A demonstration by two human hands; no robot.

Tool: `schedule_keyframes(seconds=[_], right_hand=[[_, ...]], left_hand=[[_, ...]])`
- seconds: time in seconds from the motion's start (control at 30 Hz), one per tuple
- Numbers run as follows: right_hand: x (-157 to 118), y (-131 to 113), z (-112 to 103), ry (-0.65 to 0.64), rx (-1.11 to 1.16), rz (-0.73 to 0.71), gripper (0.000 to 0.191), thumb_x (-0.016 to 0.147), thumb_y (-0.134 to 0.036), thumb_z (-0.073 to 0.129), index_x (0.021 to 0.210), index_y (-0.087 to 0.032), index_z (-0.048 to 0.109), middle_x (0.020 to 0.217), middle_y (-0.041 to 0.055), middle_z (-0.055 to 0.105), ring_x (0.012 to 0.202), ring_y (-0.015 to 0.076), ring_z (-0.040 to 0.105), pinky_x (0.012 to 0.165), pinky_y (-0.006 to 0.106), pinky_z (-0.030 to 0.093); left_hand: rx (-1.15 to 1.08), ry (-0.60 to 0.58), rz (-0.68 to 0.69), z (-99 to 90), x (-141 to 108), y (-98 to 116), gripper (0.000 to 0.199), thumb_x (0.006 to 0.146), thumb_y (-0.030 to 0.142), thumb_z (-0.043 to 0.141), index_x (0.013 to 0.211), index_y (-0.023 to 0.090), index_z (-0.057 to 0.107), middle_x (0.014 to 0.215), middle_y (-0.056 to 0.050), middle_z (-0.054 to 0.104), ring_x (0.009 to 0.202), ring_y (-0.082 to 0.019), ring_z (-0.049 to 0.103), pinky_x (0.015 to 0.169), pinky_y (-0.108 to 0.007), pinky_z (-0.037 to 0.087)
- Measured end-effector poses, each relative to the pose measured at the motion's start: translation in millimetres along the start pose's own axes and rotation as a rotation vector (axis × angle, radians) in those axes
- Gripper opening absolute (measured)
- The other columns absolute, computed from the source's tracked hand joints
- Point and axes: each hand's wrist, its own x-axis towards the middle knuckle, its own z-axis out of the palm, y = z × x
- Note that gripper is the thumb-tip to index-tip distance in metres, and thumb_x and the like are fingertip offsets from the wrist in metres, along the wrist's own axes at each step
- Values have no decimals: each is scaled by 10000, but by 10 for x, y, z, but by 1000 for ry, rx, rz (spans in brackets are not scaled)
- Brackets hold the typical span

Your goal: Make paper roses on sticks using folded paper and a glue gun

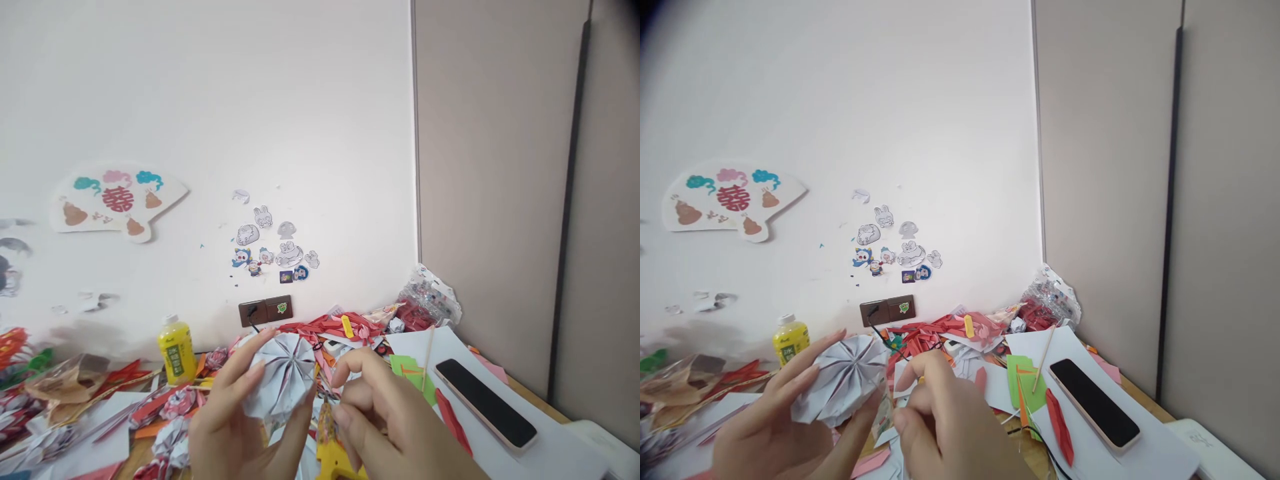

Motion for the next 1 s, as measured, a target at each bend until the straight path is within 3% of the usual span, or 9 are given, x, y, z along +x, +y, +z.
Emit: schedule_keyframes(seconds=[0.23,0.37,0.5,0.63,0.8,1.0], right_hand=[[78,-50,-86,-12,-112,64,118,865,-178,397,968,-225,430,585,-65,493,509,116,469,462,177,339],[90,-52,-178,-59,-104,140,246,845,-148,435,1083,-210,440,631,-59,546,564,121,526,527,202,357],[100,-46,-272,-207,-117,202,242,832,-117,460,1047,-225,485,619,-69,575,598,119,537,551,204,350],[101,-39,-272,-224,-125,161,251,839,-81,422,1026,-232,493,596,-79,586,576,108,535,576,210,354],[111,-11,-246,-214,-34,170,204,875,-121,419,1026,-233,498,604,-73,583,569,106,534,574,213,379],[115,0,-491,-336,263,225,180,893,-286,534,1057,-213,530,830,11,660,699,122,591,641,232,456]], left_hand=[[-36,-188,-76,42,-68,-141,450,673,61,716,1053,263,585,1228,-82,582,1144,-256,556,859,-376,524],[21,-38,-214,12,30,-137,362,657,169,755,983,212,604,1190,-109,596,1111,-281,576,832,-377,543],[77,71,-265,-43,143,-121,388,624,241,782,966,204,602,1170,-113,599,1113,-297,570,861,-396,530],[98,114,-257,-11,132,-112,418,616,273,783,979,209,585,1173,-111,582,1120,-297,556,889,-410,503],[92,78,-213,127,-8,-112,403,661,283,744,1010,258,545,1159,-71,586,1133,-280,539,903,-449,463],[229,128,-371,-15,118,-182,519,591,392,784,1025,208,566,1076,-91,583,1038,-313,576,861,-455,479]])
